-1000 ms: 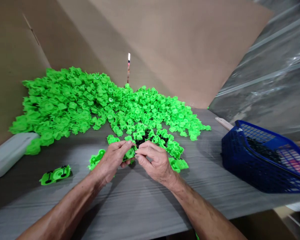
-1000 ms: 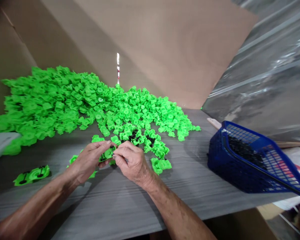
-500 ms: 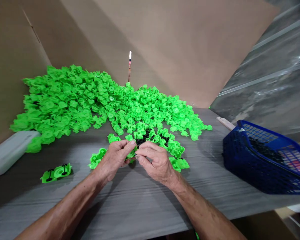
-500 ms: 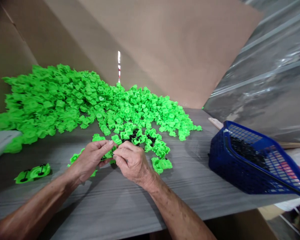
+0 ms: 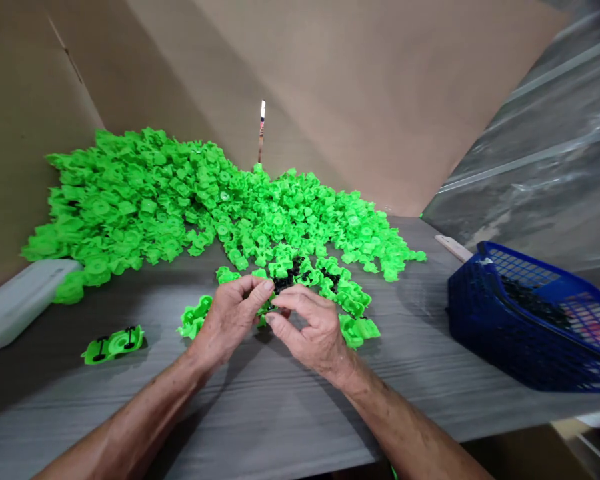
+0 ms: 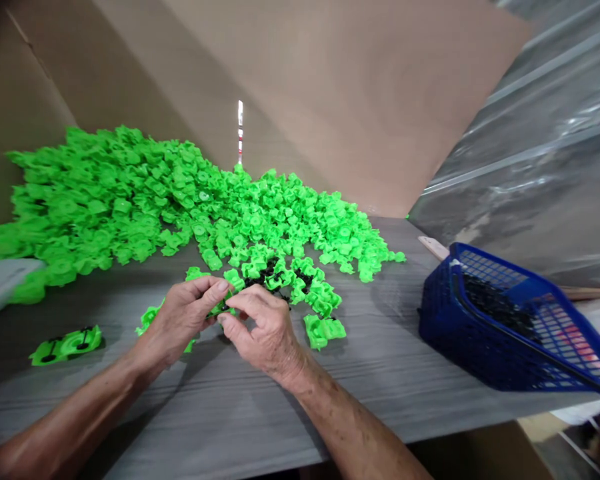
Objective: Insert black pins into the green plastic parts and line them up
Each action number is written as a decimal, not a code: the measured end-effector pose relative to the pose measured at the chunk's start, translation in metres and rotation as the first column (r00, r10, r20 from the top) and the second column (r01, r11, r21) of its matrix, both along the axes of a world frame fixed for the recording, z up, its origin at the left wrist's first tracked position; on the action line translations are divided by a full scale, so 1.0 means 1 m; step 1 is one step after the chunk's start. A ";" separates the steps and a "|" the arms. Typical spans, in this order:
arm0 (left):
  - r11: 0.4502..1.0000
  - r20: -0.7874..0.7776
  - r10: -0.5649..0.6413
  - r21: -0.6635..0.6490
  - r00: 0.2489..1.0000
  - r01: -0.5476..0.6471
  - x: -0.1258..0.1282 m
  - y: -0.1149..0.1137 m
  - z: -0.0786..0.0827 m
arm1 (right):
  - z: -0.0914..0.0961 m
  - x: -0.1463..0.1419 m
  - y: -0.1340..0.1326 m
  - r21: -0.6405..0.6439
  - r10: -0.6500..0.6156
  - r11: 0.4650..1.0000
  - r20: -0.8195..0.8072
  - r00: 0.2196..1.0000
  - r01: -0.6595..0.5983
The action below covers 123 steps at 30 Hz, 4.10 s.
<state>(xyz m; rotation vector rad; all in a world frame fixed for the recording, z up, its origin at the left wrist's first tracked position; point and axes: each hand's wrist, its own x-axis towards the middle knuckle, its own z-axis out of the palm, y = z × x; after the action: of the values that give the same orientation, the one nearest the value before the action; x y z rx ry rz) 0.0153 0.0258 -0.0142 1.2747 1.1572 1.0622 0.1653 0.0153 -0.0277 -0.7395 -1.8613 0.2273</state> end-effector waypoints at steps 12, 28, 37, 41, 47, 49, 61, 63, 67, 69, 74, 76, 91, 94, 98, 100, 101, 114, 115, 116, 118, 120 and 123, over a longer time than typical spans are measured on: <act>0.972 -0.071 0.158 0.190 0.985 -0.142 0.006 -0.011 0.006 | 0.002 -0.006 -0.007 0.055 -0.109 0.992 -0.128 0.986 0.117; 0.941 -0.063 0.240 0.260 0.969 -0.216 0.010 -0.016 0.008 | 0.003 -0.007 -0.008 0.143 -0.119 0.980 -0.122 0.985 0.137; 0.943 -0.096 0.231 0.266 0.968 -0.198 0.010 -0.015 0.008 | 0.003 -0.009 -0.008 0.124 -0.121 0.983 -0.134 0.984 0.137; 0.943 -0.078 0.244 0.254 0.967 -0.217 0.011 -0.015 0.006 | 0.000 -0.010 -0.008 0.116 -0.106 0.986 -0.145 0.984 0.123; 0.961 0.031 0.225 0.157 0.974 -0.227 0.012 -0.013 -0.003 | -0.005 -0.014 -0.002 0.083 -0.122 0.987 -0.156 0.980 0.136; 0.965 0.071 0.222 0.126 0.972 -0.230 0.014 -0.013 -0.002 | -0.006 -0.014 0.000 0.064 -0.110 0.990 -0.166 0.980 0.123; 0.829 -0.475 0.550 0.407 0.687 -0.383 -0.126 0.000 0.016 | -0.015 0.003 0.008 -0.001 -0.095 0.995 -0.079 0.992 0.095; 0.872 -0.654 0.489 0.362 0.577 -0.329 -0.153 -0.007 0.007 | -0.017 0.002 0.009 -0.027 -0.099 0.995 -0.061 0.993 0.098; 0.981 -0.830 0.191 0.173 0.525 -0.084 -0.175 -0.017 -0.005 | -0.026 0.005 0.014 -0.122 -0.120 0.985 0.018 0.993 0.122; 0.981 -0.845 0.173 0.195 0.505 -0.010 -0.174 -0.017 -0.005 | -0.030 0.007 0.016 -0.169 -0.108 0.978 0.088 0.990 0.122; 0.914 -0.842 0.352 0.404 0.410 0.044 -0.134 -0.009 0.012 | -0.034 0.002 0.013 -0.175 -0.027 0.981 0.273 0.962 0.077; 0.894 -0.836 0.310 0.419 0.453 0.160 -0.105 -0.006 0.020 | -0.034 0.000 0.012 -0.148 -0.026 0.986 0.337 0.941 0.081; 0.854 -0.975 0.179 0.220 0.129 0.472 -0.005 -0.001 -0.006 | -0.030 0.013 0.032 0.074 -0.394 0.881 0.663 0.637 0.467; 0.869 -0.969 0.161 0.230 0.188 0.438 -0.012 0.000 -0.006 | -0.031 0.006 0.037 0.076 -0.375 0.884 0.704 0.603 0.461; 0.860 -0.836 0.264 0.430 0.481 0.275 -0.017 0.003 -0.008 | -0.035 0.004 0.041 0.098 -0.366 0.888 0.741 0.563 0.449; 0.858 -0.698 0.295 0.494 0.653 0.141 -0.019 0.005 -0.007 | -0.036 0.005 0.041 0.111 -0.371 0.889 0.742 0.559 0.443; 0.875 -0.624 0.279 0.478 0.730 0.074 -0.020 0.007 -0.005 | -0.036 0.006 0.041 0.112 -0.370 0.892 0.737 0.566 0.438; 0.899 0.414 0.084 -0.424 0.906 0.110 -0.017 0.006 0.020 | -0.022 0.027 0.037 -0.251 -0.152 0.952 0.118 0.981 0.177; 0.896 0.419 0.075 -0.427 0.905 0.123 -0.016 0.006 0.020 | -0.020 0.026 0.034 -0.277 -0.159 0.946 0.045 0.986 0.166; 0.897 0.418 0.064 -0.421 0.906 0.130 -0.016 0.006 0.019 | -0.017 0.025 0.032 -0.290 -0.168 0.944 -0.010 0.986 0.158; 0.912 0.395 0.037 -0.390 0.918 0.131 -0.016 0.006 0.016 | -0.011 0.022 0.027 -0.287 -0.172 0.947 -0.084 0.981 0.142; 0.929 0.347 0.004 -0.347 0.938 0.125 -0.016 0.005 0.013 | -0.008 0.019 0.024 -0.280 -0.160 0.953 -0.128 0.979 0.119; 0.942 0.270 -0.042 -0.311 0.962 0.128 -0.016 0.005 0.010 | -0.010 0.017 0.026 -0.371 -0.148 0.926 -0.182 0.972 0.072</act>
<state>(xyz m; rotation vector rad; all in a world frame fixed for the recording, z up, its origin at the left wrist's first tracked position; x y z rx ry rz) -0.0003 0.0304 -0.0042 0.8880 1.0164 0.8984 0.1822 0.0410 -0.0381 -1.0303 -1.5894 0.5658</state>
